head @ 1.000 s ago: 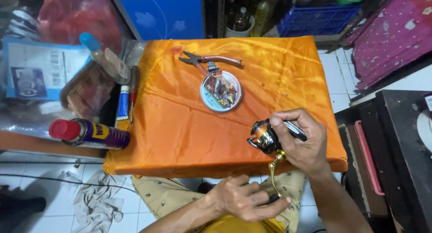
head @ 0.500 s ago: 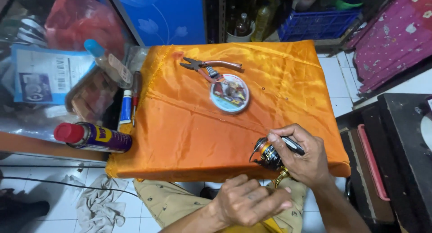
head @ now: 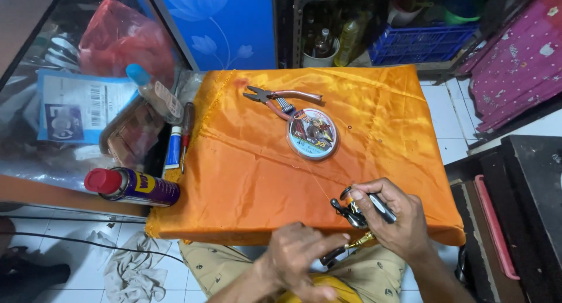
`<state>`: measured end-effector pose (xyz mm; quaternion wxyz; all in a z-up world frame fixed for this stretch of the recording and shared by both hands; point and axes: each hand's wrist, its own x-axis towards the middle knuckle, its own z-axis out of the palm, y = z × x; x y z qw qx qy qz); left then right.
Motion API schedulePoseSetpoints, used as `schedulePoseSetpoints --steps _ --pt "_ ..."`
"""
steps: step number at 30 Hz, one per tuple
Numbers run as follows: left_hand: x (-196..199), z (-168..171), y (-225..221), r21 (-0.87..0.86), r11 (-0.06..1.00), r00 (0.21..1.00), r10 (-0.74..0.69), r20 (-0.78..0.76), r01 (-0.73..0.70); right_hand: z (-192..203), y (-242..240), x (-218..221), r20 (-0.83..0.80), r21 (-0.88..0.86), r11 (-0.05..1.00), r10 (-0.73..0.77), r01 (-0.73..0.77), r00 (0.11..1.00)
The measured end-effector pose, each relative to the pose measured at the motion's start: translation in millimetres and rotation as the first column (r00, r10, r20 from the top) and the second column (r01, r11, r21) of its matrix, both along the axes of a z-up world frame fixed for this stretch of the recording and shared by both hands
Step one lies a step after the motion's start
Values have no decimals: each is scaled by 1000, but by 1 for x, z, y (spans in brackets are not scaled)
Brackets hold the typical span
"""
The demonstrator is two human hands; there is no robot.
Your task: Assembling a fishing reel by attaching the spool and handle and adjusting with pliers.
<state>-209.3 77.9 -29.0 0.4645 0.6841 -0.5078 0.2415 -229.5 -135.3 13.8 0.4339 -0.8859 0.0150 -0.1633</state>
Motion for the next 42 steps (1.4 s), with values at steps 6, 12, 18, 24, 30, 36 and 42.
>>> schedulePoseSetpoints --steps 6,12,18,24,30,36,42 --pt "121 -10 9 549 813 979 194 61 -195 2 -5 -5 59 3 1000 -9 9 998" --pt "186 -43 -24 617 673 903 198 382 -408 10 3 0 42 73 997 17 -20 999" --pt "190 -51 -27 406 799 864 260 431 -444 13 3 0 87 70 997 6 -12 996" --pt "207 -60 -22 420 856 951 237 197 -300 15 -4 1 43 48 997 -61 59 997" --pt "211 -53 -14 460 843 960 256 112 -278 26 -6 16 214 115 993 -45 20 976" --pt "207 -59 -12 495 817 954 277 112 -295 39 -11 28 228 85 996 -31 11 973" --pt "218 -44 1 626 771 946 278 -169 -115 37 -14 30 218 111 994 -19 -6 976"
